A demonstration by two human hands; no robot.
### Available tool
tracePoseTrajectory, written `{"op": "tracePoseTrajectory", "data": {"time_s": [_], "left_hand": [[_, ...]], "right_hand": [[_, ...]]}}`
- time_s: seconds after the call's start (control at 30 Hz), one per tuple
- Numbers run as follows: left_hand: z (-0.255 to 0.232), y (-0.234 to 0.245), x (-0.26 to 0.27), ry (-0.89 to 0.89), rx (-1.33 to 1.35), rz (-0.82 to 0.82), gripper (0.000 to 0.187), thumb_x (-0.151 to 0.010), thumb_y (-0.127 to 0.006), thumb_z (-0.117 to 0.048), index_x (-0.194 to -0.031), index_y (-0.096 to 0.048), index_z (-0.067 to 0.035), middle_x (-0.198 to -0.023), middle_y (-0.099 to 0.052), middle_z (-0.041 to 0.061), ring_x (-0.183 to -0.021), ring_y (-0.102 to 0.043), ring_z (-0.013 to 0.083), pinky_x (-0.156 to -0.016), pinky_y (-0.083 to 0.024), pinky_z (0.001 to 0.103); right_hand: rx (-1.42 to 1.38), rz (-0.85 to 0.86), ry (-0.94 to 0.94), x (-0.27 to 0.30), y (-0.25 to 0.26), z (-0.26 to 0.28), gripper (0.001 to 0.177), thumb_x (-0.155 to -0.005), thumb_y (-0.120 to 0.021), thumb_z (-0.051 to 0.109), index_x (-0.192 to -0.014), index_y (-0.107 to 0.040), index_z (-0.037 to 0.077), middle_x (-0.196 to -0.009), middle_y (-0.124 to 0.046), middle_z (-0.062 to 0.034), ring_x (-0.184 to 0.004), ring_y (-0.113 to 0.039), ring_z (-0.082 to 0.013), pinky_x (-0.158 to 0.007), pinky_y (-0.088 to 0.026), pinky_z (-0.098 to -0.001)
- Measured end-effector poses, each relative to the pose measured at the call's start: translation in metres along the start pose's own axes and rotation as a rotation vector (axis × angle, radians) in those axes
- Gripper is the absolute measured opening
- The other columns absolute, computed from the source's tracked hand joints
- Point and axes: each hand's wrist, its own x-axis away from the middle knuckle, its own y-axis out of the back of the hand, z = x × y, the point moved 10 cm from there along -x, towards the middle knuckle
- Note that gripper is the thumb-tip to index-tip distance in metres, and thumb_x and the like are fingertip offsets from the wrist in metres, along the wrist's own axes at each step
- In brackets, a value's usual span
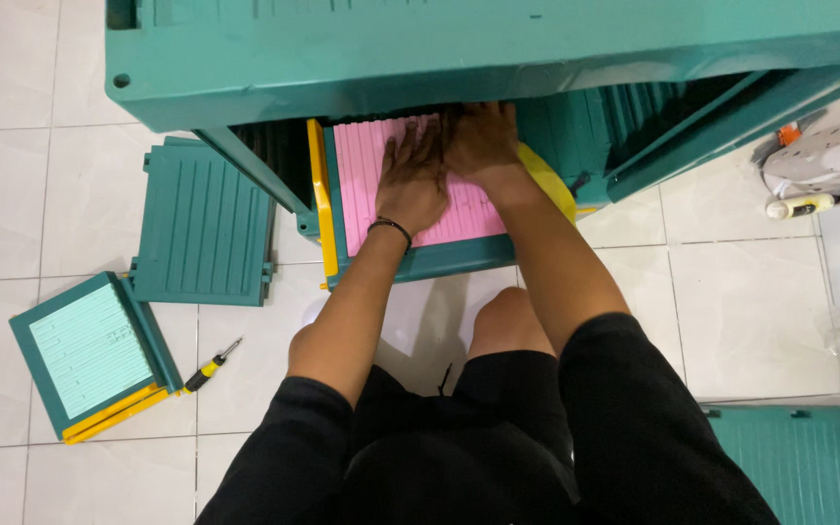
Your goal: The person assembles a modular plastic storage unit by stacking green panels and inserting pink and yellow drawer inserts. They wipe the surfaces with a cloth and secure the components together.
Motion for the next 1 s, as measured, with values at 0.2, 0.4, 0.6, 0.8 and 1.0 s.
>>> {"op": "tracePoseTrajectory", "data": {"time_s": [0.2, 0.4, 0.6, 0.8, 1.0], "left_hand": [[0.005, -0.002, -0.005, 0.042, 0.009, 0.008, 0.062, -0.1, -0.043, -0.028, -0.158, -0.035, -0.009, -0.167, -0.027, 0.008, -0.156, -0.02, 0.0294, -0.126, -0.012, 0.053], [0.003, -0.005, -0.001, 0.028, 0.0, 0.006, 0.059, -0.1, -0.041, -0.024, -0.156, -0.039, -0.007, -0.169, -0.024, 0.007, -0.157, -0.018, 0.0274, -0.127, -0.01, 0.05], [0.006, -0.011, -0.002, 0.02, 0.046, 0.014, 0.058, -0.101, -0.04, -0.023, -0.157, -0.038, -0.007, -0.169, -0.024, 0.007, -0.157, -0.017, 0.0282, -0.127, -0.009, 0.049], [0.006, -0.006, -0.003, -0.02, 0.037, -0.023, 0.061, -0.098, -0.046, -0.021, -0.157, -0.039, -0.005, -0.169, -0.025, 0.009, -0.157, -0.018, 0.0289, -0.127, -0.011, 0.05], [0.015, -0.015, -0.001, -0.014, 0.067, 0.025, 0.062, -0.095, -0.053, -0.028, -0.154, -0.043, -0.011, -0.168, -0.029, 0.007, -0.158, -0.019, 0.0284, -0.128, -0.012, 0.051]], "right_hand": [[0.07, -0.137, 0.094, 0.029, 0.019, 0.013, 0.045, -0.085, -0.059, 0.032, -0.121, -0.068, 0.006, -0.134, -0.058, -0.0158, -0.123, -0.047, -0.0413, -0.091, -0.038, -0.0583], [-0.009, -0.01, 0.099, 0.148, 0.059, 0.045, 0.041, -0.086, -0.066, 0.023, -0.121, -0.068, 0.003, -0.125, -0.059, -0.0134, -0.114, -0.053, -0.0365, -0.09, -0.043, -0.0508], [-0.097, -0.111, 0.117, 0.201, 0.102, 0.065, 0.051, -0.081, -0.066, 0.02, -0.13, -0.068, 0.004, -0.127, -0.06, -0.0093, -0.111, -0.052, -0.0327, -0.094, -0.043, -0.0485], [-0.016, -0.143, 0.15, 0.168, 0.083, 0.072, 0.046, -0.085, -0.064, 0.023, -0.126, -0.068, 0.002, -0.132, -0.06, -0.0112, -0.112, -0.054, -0.0326, -0.092, -0.042, -0.0489], [0.069, 0.07, 0.094, 0.079, 0.025, 0.045, 0.039, -0.086, -0.058, 0.027, -0.117, -0.072, 0.009, -0.142, -0.052, -0.0156, -0.121, -0.047, -0.0379, -0.093, -0.037, -0.0595]]}}
